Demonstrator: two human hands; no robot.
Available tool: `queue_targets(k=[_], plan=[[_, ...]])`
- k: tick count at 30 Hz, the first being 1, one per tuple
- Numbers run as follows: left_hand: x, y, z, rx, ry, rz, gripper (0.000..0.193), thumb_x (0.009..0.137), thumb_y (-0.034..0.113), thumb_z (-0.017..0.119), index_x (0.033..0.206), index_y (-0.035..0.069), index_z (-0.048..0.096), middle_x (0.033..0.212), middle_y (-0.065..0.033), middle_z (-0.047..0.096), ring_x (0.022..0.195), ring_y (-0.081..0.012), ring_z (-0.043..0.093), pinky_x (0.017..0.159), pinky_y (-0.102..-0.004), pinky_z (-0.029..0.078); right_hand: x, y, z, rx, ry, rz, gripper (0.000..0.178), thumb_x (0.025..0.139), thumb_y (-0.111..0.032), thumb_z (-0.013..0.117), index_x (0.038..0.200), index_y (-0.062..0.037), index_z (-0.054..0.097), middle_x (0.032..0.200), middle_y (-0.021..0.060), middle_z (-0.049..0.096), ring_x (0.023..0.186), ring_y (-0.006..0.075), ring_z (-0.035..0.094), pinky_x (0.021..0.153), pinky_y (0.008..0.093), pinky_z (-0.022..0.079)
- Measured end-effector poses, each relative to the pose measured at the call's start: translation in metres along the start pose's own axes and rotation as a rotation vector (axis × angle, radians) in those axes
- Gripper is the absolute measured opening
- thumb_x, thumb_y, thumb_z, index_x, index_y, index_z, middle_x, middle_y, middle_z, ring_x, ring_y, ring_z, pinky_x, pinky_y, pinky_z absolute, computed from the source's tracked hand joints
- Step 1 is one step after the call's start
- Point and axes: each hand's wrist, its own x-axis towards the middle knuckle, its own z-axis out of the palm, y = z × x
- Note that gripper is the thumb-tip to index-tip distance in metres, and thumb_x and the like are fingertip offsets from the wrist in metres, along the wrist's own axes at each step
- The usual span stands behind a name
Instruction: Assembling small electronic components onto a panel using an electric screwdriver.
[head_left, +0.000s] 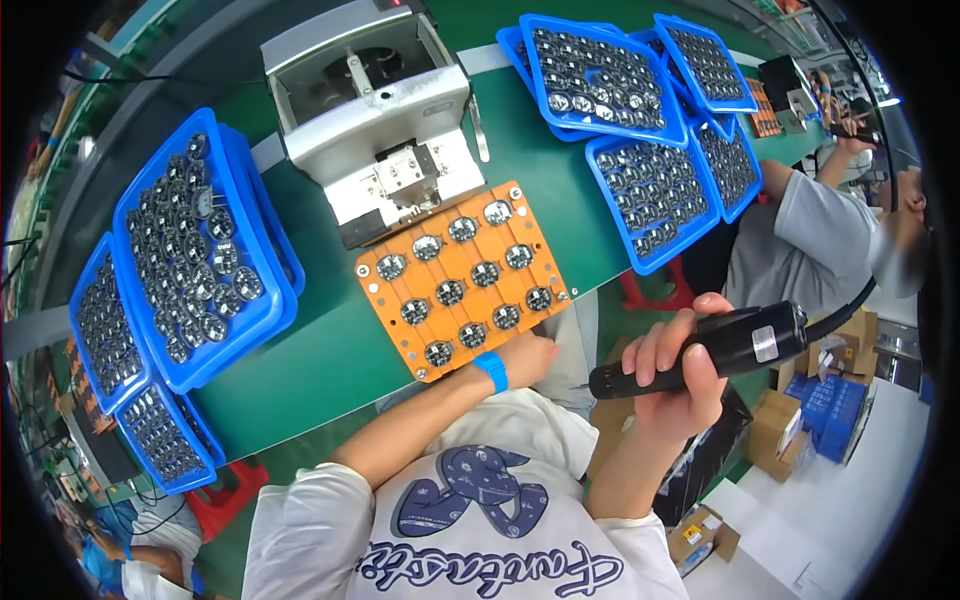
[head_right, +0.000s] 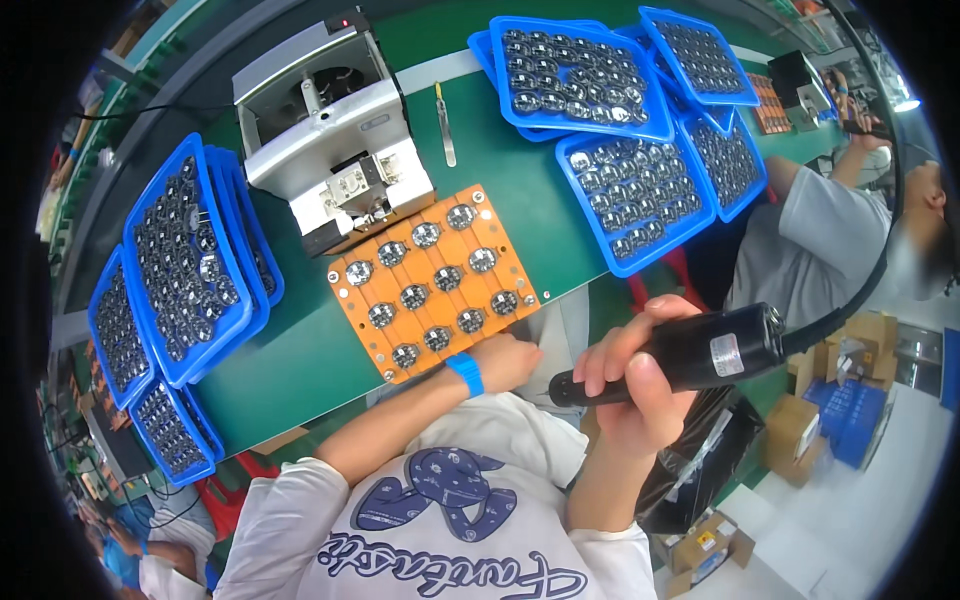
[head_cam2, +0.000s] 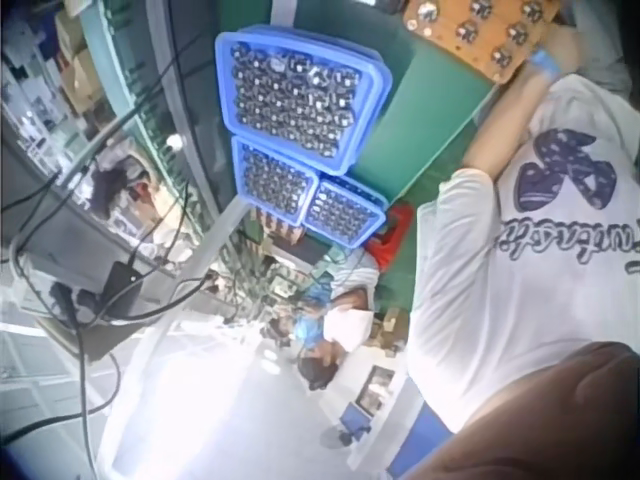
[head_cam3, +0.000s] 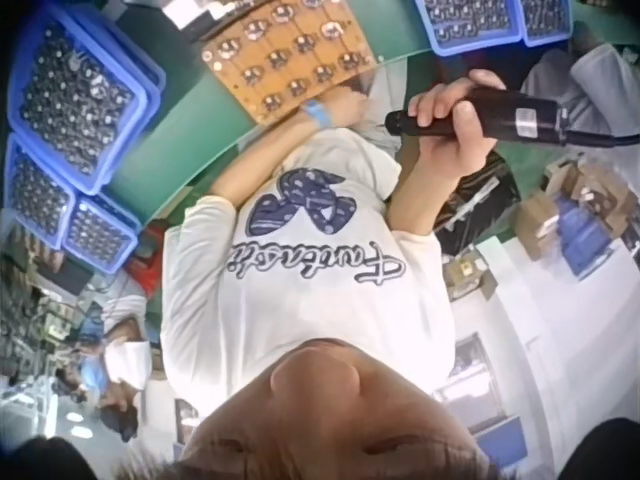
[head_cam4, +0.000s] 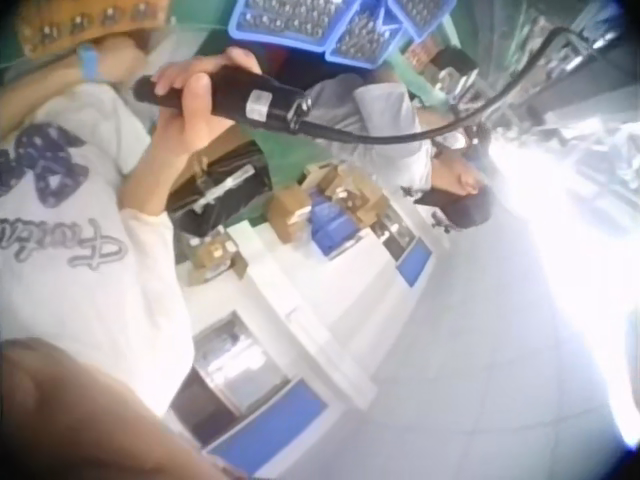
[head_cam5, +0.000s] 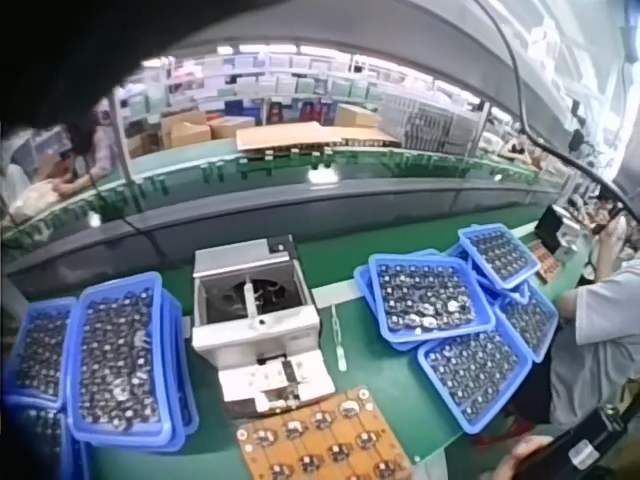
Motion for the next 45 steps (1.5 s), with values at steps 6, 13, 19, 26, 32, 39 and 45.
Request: queue_targets(k=[6,13,19,26,32,39,45], plan=[[-0.021,0.008,0.002,0.422,-0.329,0.252,0.021,0.085,0.021,0.055,0.081,0.009,0.071,0.078,-0.0194,0.070,0.077,-0.0408,0.069,0.069,-0.0522,0.054,0.001,0.007,0.007,-0.010,0.005,0.019,0.047,0.093,-0.017,0.057,0.134,-0.0030,0.037,0.074,0.0075,0.049,0.056,0.0168,0.052,0.055,0.0358,0.048],[-0.008,-0.017,0.022,0.489,-0.213,0.145,0.018,0.081,0.016,0.056,0.081,0.007,0.071,0.084,-0.0207,0.072,0.082,-0.0397,0.070,0.071,-0.0523,0.055,0.013,-0.001,0.011,0.050,-0.001,0.003,0.069,0.097,-0.060,0.048,0.133,-0.0032,0.039,0.073,0.0081,0.049,0.056,0.0187,0.052,0.054,0.0347,0.045],[-0.056,-0.001,0.005,0.260,0.143,-0.032,0.021,0.093,0.020,0.052,0.104,0.007,0.064,0.094,-0.0173,0.069,0.089,-0.0394,0.067,0.079,-0.0499,0.054,0.027,0.003,-0.025,0.167,-0.260,0.076,0.084,0.092,-0.076,0.037,0.130,-0.0016,0.044,0.072,0.0089,0.051,0.057,0.0196,0.052,0.053,0.0337,0.044],[-0.175,0.067,-0.038,-0.293,0.475,-0.035,0.015,0.092,0.006,0.063,0.106,0.003,0.066,0.094,-0.0108,0.069,0.085,-0.0230,0.068,0.078,-0.0335,0.054,0.046,0.008,-0.039,0.292,-0.110,0.054,0.082,0.092,-0.077,0.034,0.130,-0.0054,0.047,0.074,0.0075,0.051,0.058,0.0179,0.049,0.053,0.0328,0.040],[-0.202,0.058,-0.061,-0.547,0.989,-0.089,0.010,0.093,0.000,0.061,0.103,-0.001,0.064,0.087,-0.0055,0.067,0.080,-0.0130,0.063,0.074,-0.0258,0.051,0.051,0.010,-0.042,0.391,-0.139,0.057,0.080,0.093,-0.074,0.035,0.132,-0.0053,0.045,0.076,0.0076,0.050,0.059,0.0179,0.048,0.053,0.0328,0.039],[-0.170,0.042,-0.102,-0.176,1.205,-0.101,0.024,0.091,-0.001,0.062,0.114,0.000,0.060,0.111,-0.0084,0.060,0.095,-0.0140,0.058,0.081,-0.0271,0.049,0.049,0.006,-0.037,0.237,-0.131,0.078,0.075,0.095,-0.069,0.034,0.132,-0.0040,0.046,0.076,0.0097,0.051,0.058,0.0200,0.050,0.053,0.0336,0.041],[-0.141,0.041,-0.113,-0.437,1.282,-0.026,0.064,0.090,0.008,0.063,0.147,0.000,0.036,0.149,-0.0191,0.040,0.134,-0.0306,0.044,0.105,-0.0419,0.042,0.061,0.012,-0.027,0.263,-0.030,-0.141,0.072,0.095,-0.067,0.037,0.132,-0.0056,0.045,0.084,0.0094,0.052,0.066,0.0187,0.049,0.062,0.0331,0.040]])
